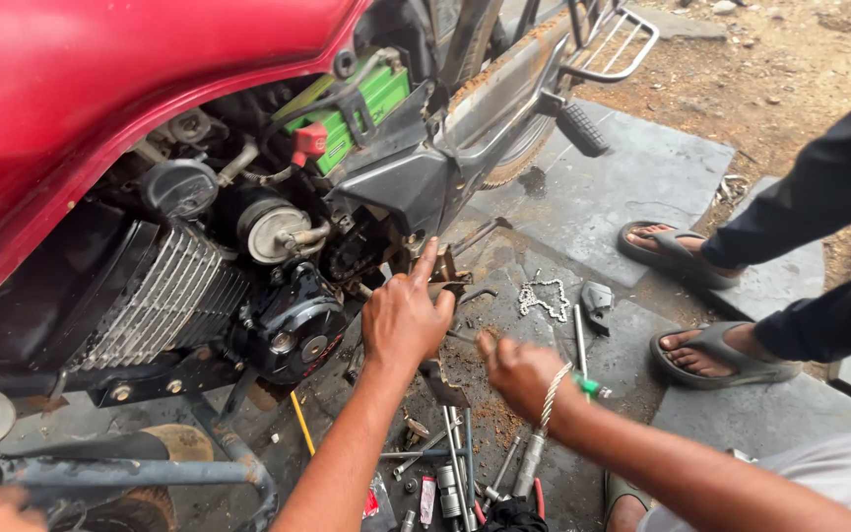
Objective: Repairing and reassembling parts of a motorcycle engine and sprocket cover area.
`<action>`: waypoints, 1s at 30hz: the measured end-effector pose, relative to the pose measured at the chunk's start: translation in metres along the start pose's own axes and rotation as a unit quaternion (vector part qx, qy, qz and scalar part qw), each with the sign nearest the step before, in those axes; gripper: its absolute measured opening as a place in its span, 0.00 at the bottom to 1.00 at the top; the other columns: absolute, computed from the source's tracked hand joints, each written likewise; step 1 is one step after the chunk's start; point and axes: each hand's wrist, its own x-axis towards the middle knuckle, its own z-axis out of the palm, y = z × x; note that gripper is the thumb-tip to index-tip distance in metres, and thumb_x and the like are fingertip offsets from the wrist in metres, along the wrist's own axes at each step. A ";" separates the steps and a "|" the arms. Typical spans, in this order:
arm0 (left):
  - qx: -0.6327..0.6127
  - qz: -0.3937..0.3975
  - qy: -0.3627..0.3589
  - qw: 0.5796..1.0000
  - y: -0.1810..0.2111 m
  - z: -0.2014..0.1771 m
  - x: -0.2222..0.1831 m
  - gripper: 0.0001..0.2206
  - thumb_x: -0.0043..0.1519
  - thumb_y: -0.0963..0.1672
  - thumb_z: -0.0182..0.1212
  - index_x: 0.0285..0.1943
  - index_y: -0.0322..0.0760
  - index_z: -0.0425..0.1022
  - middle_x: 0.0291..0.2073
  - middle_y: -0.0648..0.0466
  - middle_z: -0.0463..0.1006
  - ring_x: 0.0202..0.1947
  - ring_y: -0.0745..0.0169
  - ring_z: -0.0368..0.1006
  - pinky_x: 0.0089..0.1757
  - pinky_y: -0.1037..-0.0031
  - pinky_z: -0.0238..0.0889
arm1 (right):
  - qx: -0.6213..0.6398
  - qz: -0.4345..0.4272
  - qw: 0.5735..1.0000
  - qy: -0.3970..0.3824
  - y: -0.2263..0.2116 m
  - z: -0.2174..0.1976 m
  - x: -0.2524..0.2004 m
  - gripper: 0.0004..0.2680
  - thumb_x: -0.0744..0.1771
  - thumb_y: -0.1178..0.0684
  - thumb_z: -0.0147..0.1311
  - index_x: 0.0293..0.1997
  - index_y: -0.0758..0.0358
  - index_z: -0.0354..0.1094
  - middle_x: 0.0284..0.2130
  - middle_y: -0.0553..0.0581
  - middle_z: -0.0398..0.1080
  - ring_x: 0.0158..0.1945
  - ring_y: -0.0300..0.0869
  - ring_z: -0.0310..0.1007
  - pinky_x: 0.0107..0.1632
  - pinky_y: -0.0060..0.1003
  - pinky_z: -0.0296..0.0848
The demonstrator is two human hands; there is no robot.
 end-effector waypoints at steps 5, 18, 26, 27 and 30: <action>-0.007 -0.011 -0.006 1.000 0.000 -0.002 -0.002 0.34 0.60 0.53 0.57 0.78 0.59 0.55 0.36 0.38 0.81 0.35 0.39 0.80 0.36 0.54 0.74 | 0.103 0.037 0.994 -0.008 0.015 0.002 0.010 0.19 0.68 0.58 0.45 0.70 0.63 0.57 0.33 0.63 0.72 0.30 0.47 0.76 0.27 0.39 0.77; -0.030 -0.007 -0.017 0.999 -0.014 0.007 0.001 0.35 0.60 0.52 0.57 0.80 0.57 0.51 0.36 0.35 0.81 0.36 0.34 0.79 0.41 0.50 0.72 | 0.050 0.138 0.989 0.009 -0.015 0.007 0.043 0.09 0.71 0.57 0.42 0.51 0.68 0.69 0.31 0.60 0.73 0.33 0.45 0.74 0.31 0.39 0.74; -0.079 -0.012 0.010 0.997 -0.025 0.013 0.004 0.34 0.59 0.50 0.58 0.78 0.55 0.55 0.34 0.35 0.81 0.36 0.32 0.78 0.41 0.49 0.71 | 0.103 0.119 0.987 -0.011 -0.033 0.004 0.023 0.14 0.70 0.60 0.42 0.62 0.73 0.63 0.30 0.63 0.73 0.30 0.46 0.76 0.26 0.39 0.76; -0.086 0.001 0.041 0.995 -0.028 0.014 0.003 0.33 0.59 0.50 0.57 0.78 0.54 0.57 0.35 0.34 0.81 0.36 0.31 0.78 0.41 0.48 0.70 | 0.118 0.107 0.987 -0.027 -0.036 0.003 0.022 0.16 0.70 0.61 0.42 0.65 0.74 0.60 0.31 0.64 0.73 0.30 0.47 0.77 0.27 0.38 0.77; -0.061 -0.013 0.015 0.998 -0.013 0.005 0.000 0.35 0.57 0.50 0.57 0.78 0.53 0.55 0.33 0.34 0.81 0.34 0.31 0.79 0.41 0.48 0.71 | 0.139 0.102 0.985 0.006 -0.038 0.001 0.013 0.15 0.68 0.58 0.46 0.62 0.73 0.64 0.33 0.62 0.74 0.35 0.49 0.77 0.33 0.43 0.77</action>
